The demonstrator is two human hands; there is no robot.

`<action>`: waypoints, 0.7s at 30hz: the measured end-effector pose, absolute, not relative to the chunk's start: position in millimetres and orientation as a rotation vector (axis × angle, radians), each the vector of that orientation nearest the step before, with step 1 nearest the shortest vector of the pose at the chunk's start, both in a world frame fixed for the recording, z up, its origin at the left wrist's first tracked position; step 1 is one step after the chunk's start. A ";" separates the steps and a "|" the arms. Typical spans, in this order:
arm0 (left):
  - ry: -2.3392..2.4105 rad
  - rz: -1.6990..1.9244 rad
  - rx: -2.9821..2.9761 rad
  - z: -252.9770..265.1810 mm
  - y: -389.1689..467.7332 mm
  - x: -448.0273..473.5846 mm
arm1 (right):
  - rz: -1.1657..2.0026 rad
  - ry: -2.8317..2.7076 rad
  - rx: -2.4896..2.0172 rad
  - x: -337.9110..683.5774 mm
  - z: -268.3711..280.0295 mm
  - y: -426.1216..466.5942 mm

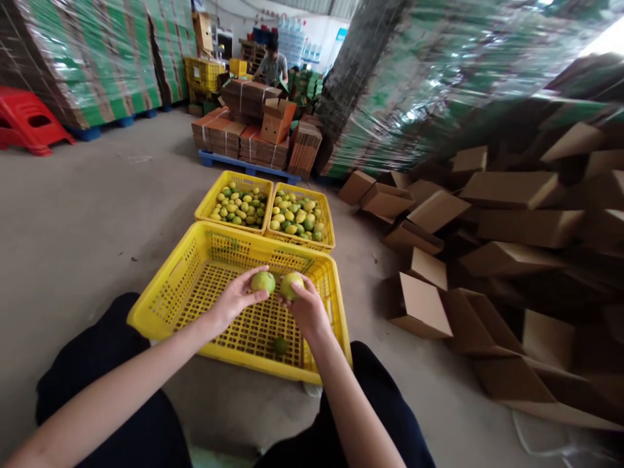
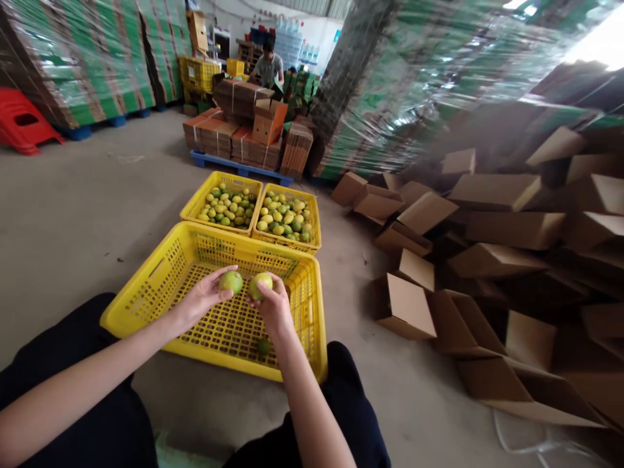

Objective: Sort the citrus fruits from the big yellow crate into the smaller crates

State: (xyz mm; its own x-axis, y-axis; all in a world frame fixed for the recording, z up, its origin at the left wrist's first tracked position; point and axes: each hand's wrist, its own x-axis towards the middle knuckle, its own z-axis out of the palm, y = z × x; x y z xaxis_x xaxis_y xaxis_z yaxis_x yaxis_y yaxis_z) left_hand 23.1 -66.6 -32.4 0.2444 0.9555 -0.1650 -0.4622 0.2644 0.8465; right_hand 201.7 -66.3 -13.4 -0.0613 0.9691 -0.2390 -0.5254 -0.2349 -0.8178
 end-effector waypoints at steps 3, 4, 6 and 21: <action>0.807 1.172 0.917 -19.3 -69.6 22.3 | 1.315 -0.972 -0.974 209.2 -3.5 -69.5; 0.809 1.206 0.935 -16.5 -70.0 21.7 | 1.263 -1.078 -0.962 211.1 -0.9 -70.9; 0.798 1.248 0.938 -13.7 -69.9 19.7 | 1.232 -1.198 -0.924 212.6 2.0 -73.8; 0.512 0.964 0.284 -9.8 -63.2 10.1 | 1.809 -0.593 -0.622 188.5 -10.2 -78.1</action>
State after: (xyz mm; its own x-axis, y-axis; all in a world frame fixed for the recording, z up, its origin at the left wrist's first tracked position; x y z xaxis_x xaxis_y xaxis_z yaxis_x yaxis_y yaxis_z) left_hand 10.1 -63.2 -9.8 0.4646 0.8377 -0.2870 -0.7069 0.5461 0.4495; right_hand 188.5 -78.1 -10.2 -0.2815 0.9509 -0.1290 -0.6899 -0.2940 -0.6615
